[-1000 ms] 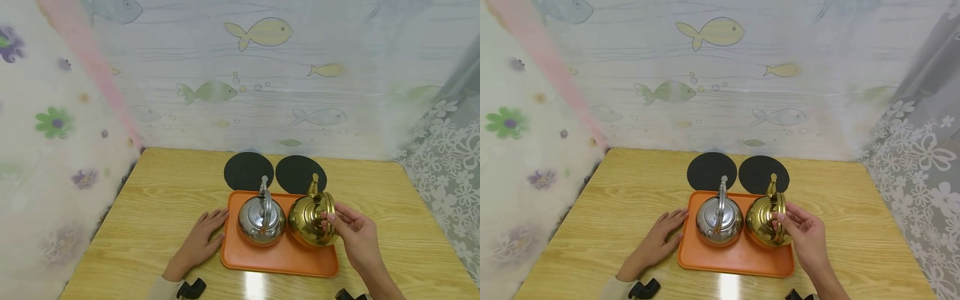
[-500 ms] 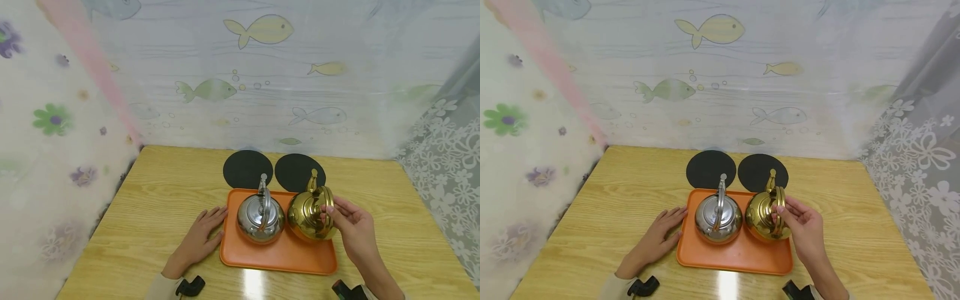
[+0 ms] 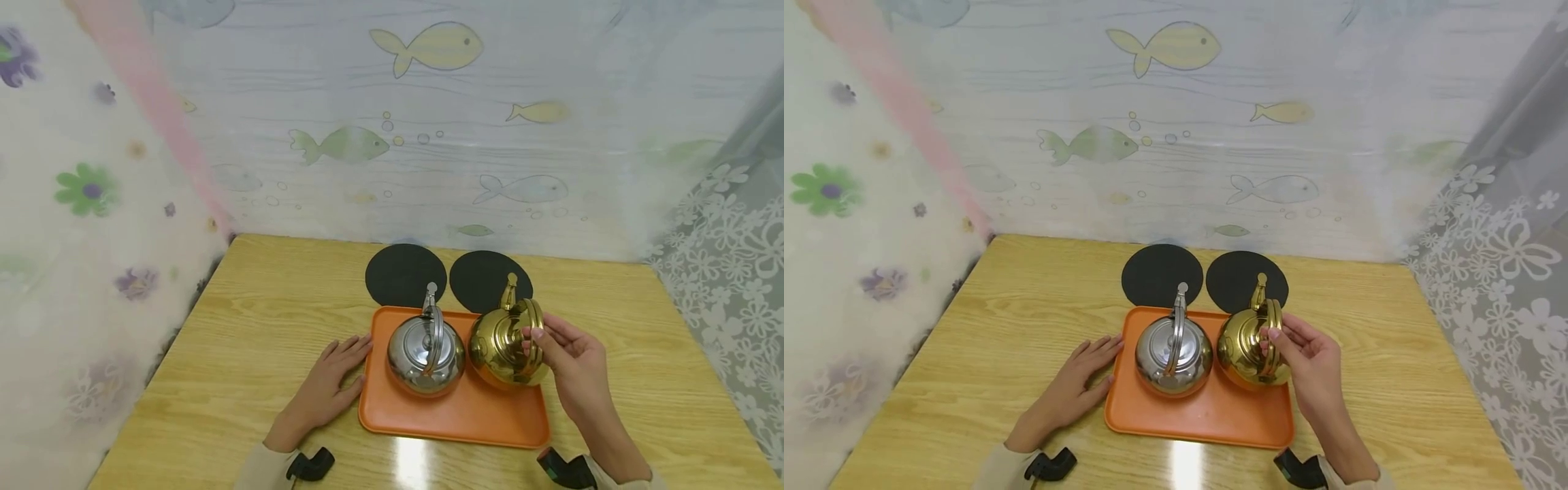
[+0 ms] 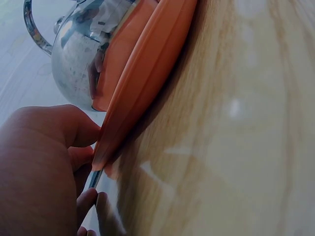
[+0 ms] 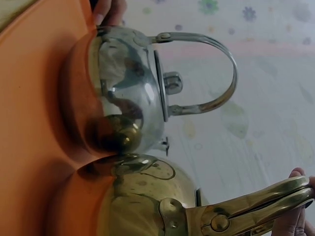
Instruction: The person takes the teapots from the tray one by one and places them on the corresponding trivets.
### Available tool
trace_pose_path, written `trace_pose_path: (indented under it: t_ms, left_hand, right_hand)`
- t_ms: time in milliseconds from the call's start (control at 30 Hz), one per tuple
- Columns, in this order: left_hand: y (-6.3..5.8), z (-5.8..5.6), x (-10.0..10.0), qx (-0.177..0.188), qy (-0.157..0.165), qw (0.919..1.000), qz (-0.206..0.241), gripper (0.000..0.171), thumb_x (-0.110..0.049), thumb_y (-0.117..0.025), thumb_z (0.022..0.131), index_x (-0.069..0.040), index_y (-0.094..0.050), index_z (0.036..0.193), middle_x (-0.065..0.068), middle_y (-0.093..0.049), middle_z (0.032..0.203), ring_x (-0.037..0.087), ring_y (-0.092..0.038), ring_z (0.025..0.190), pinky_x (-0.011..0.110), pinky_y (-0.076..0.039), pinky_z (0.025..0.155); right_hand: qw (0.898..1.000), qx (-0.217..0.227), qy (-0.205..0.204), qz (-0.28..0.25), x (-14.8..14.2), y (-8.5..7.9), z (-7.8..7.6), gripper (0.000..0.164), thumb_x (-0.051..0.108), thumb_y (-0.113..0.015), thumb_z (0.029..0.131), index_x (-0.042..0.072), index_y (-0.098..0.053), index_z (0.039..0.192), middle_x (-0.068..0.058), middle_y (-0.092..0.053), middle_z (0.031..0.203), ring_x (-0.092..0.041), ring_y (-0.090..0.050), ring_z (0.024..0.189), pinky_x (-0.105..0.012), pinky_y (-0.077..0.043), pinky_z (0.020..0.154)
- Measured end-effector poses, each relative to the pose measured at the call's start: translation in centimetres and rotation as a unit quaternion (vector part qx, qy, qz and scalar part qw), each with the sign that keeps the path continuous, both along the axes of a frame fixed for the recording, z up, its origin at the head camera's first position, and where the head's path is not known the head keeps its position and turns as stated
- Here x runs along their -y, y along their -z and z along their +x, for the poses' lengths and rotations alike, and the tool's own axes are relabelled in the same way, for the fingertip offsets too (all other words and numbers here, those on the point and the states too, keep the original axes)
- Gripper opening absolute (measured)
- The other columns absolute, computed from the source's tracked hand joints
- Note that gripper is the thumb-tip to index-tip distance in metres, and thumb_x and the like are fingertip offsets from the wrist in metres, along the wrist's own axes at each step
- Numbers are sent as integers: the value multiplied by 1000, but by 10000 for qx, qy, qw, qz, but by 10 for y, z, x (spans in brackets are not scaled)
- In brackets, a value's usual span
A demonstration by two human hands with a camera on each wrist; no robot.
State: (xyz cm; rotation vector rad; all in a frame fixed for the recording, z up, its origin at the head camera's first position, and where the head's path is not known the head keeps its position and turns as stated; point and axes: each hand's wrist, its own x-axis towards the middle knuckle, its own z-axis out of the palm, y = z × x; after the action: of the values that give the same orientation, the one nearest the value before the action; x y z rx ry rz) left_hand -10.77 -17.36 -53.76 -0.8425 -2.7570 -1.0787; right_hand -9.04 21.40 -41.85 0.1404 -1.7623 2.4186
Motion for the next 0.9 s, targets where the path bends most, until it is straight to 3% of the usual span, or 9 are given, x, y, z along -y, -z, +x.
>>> trace_pose_path:
  t_ms: [900]
  left_hand:
    - [-2,-1,-2,-126,-6,9999,-57,55,-27,-62,101,-10,-51,151,3,-45,158,32,-39,148,64,-24,119]
  right_hand:
    - [9996,24,131,-248,3,0,-20,29,-9,-56,99,7,-73,116,-8,-78,95,-14,-75,83,-22,-61,73]
